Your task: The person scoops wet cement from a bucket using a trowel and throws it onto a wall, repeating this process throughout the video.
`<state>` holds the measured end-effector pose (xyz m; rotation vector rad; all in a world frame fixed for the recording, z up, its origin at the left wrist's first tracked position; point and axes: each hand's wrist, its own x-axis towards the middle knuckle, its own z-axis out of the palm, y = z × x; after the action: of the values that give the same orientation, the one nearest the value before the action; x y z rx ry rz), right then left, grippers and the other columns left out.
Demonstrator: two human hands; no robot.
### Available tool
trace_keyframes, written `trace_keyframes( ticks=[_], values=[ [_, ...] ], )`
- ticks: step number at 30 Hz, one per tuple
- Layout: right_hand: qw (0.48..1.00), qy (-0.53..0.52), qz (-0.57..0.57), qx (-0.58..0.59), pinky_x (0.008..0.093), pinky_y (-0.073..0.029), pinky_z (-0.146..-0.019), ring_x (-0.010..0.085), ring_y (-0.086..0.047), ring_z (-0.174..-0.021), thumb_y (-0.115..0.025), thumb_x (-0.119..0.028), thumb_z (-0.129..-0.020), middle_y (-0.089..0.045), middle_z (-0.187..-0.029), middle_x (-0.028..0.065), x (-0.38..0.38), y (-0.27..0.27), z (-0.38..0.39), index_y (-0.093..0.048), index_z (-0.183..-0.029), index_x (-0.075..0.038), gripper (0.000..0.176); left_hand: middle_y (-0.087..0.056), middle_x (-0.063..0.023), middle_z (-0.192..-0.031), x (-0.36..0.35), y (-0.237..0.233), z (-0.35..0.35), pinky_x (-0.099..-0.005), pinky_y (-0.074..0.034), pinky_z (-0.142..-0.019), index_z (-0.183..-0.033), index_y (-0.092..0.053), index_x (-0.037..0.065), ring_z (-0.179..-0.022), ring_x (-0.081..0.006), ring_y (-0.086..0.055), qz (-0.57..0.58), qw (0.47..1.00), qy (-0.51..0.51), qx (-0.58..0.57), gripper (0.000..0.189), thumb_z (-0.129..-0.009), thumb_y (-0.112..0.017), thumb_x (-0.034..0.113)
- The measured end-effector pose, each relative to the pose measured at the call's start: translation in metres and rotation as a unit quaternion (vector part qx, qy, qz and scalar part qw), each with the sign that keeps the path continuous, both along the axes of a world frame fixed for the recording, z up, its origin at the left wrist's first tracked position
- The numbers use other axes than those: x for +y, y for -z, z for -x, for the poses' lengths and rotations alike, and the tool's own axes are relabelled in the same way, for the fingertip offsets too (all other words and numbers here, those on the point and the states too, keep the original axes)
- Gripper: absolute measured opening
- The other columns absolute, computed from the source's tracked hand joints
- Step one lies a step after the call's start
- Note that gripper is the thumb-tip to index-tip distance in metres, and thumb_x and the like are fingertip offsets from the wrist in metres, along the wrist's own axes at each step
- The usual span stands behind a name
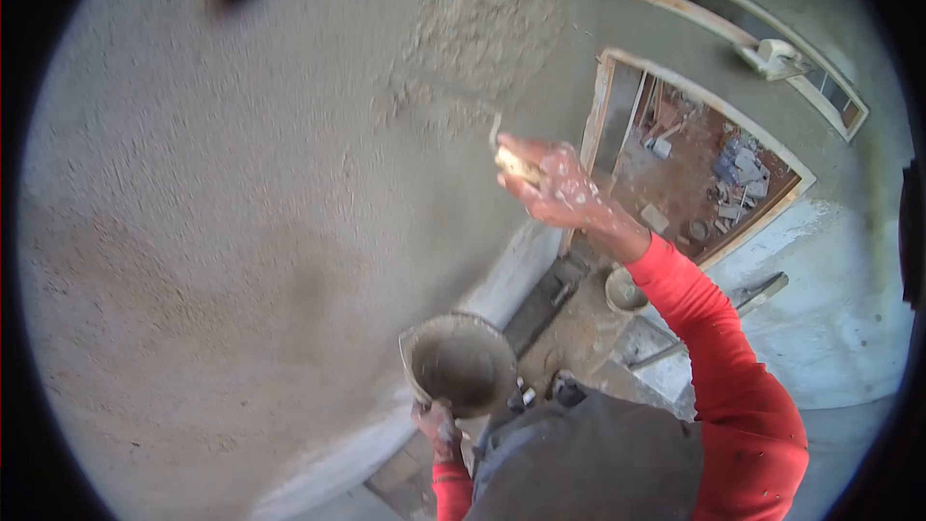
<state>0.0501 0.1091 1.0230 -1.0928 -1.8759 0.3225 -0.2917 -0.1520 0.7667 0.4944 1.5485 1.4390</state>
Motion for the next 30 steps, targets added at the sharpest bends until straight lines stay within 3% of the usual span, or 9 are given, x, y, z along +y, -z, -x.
trace_keyframes(
  ticks=[4,8,10,14,17,21,26,29,30],
  values=[
    [0.853,-0.246,0.358,-0.289,0.0495,-0.056,-0.092,0.042,-0.072,-0.103,-0.074,-0.021,-0.086,-0.074,-0.112,0.0257,-0.082,0.142,0.012,-0.068,-0.132,0.0,0.051,-0.074,-0.0038,-0.11,0.026,0.003,-0.012,-0.0267,-0.052,-0.078,-0.13,-0.068,-0.003,-0.091,-0.0119,-0.066,0.001,0.994,0.1,0.041,0.054,-0.079,-0.054,-0.005],
    [0.925,-0.201,0.16,-0.279,0.0499,-0.056,-0.095,0.0392,-0.069,-0.109,-0.074,-0.023,-0.084,-0.073,-0.117,0.0183,-0.129,0.29,0.016,-0.063,-0.134,-0.004,0.055,-0.076,-0.0066,-0.109,0.069,0.006,-0.034,-0.0294,-0.054,-0.088,-0.133,-0.069,-0.003,-0.095,-0.0128,-0.067,0.036,0.946,0.251,0.204,0.055,-0.08,-0.053,-0.004],
    [0.967,-0.159,-0.124,-0.156,0.0511,-0.056,-0.088,0.0425,-0.069,-0.096,-0.072,-0.02,-0.081,-0.072,-0.103,0.0219,-0.157,0.301,0.021,-0.067,-0.124,-0.003,0.047,-0.077,-0.0065,-0.106,0.091,0.002,-0.044,-0.0288,-0.054,-0.087,-0.133,-0.069,-0.003,-0.092,-0.0122,-0.067,0.041,0.945,0.272,0.175,0.055,-0.08,-0.054,-0.005],
    [0.914,-0.083,0.257,-0.304,0.048,-0.057,-0.093,0.0351,-0.069,-0.101,-0.076,-0.027,-0.082,-0.068,-0.107,0.0161,-0.157,0.22,-0.002,-0.068,-0.117,-0.006,0.041,-0.077,-0.0059,-0.104,0.112,0.007,-0.07,-0.0283,-0.055,-0.084,-0.134,-0.069,-0.003,-0.088,-0.012,-0.067,-0.023,0.944,0.303,0.126,0.055,-0.08,-0.055,-0.007],
    [0.954,-0.064,-0.028,-0.29,0.0481,-0.057,-0.092,0.0337,-0.068,-0.099,-0.075,-0.026,-0.083,-0.066,-0.106,0.014,-0.165,0.314,-0.032,-0.068,-0.119,-0.006,0.042,-0.077,-0.0057,-0.108,0.128,-0.011,-0.084,-0.0277,-0.055,-0.087,-0.134,-0.069,-0.003,-0.091,-0.0113,-0.068,0.014,0.935,0.338,0.108,0.056,-0.081,-0.055,-0.009],
    [0.911,-0.055,0.326,-0.247,0.0523,-0.057,-0.088,0.0413,-0.068,-0.102,-0.073,-0.024,-0.078,-0.07,-0.105,0.0187,-0.151,0.217,-0.024,-0.068,-0.113,-0.007,0.039,-0.075,-0.0028,-0.106,0.127,-0.027,-0.094,-0.0262,-0.053,-0.085,-0.13,-0.069,-0.003,-0.091,-0.0096,-0.065,0.007,0.935,0.339,0.103,0.052,-0.081,-0.056,-0.009],
    [0.976,-0.063,0.179,-0.106,0.0467,-0.055,-0.073,0.0351,-0.073,-0.08,-0.072,-0.02,-0.085,-0.072,-0.088,0.0205,-0.167,0.288,-0.024,-0.073,-0.115,-0.002,0.035,-0.071,0.0009,-0.101,0.134,-0.024,-0.108,-0.0245,-0.05,-0.081,-0.12,-0.071,-0.002,-0.086,-0.008,-0.061,-0.039,0.949,0.305,0.062,0.043,-0.08,-0.059,-0.009],
    [0.913,-0.008,0.405,-0.046,0.0462,-0.055,-0.074,0.0392,-0.072,-0.084,-0.071,-0.022,-0.086,-0.074,-0.09,0.0206,-0.154,0.215,-0.026,-0.071,-0.107,0.0,0.031,-0.073,-0.0008,-0.107,0.131,-0.034,-0.097,-0.0255,-0.051,-0.086,-0.122,-0.07,-0.003,-0.091,-0.0094,-0.064,-0.019,0.942,0.326,0.072,0.044,-0.08,-0.059,-0.009],
    [0.902,0.008,0.429,-0.054,0.0438,-0.053,-0.069,0.0312,-0.069,-0.07,-0.073,-0.023,-0.088,-0.07,-0.077,0.0171,-0.155,0.24,-0.03,-0.072,-0.105,0.001,0.029,-0.073,-0.001,-0.107,0.127,-0.036,-0.093,-0.0257,-0.052,-0.086,-0.122,-0.07,-0.003,-0.091,-0.0096,-0.064,-0.012,0.943,0.326,0.072,0.044,-0.08,-0.059,-0.009]
  ],
)
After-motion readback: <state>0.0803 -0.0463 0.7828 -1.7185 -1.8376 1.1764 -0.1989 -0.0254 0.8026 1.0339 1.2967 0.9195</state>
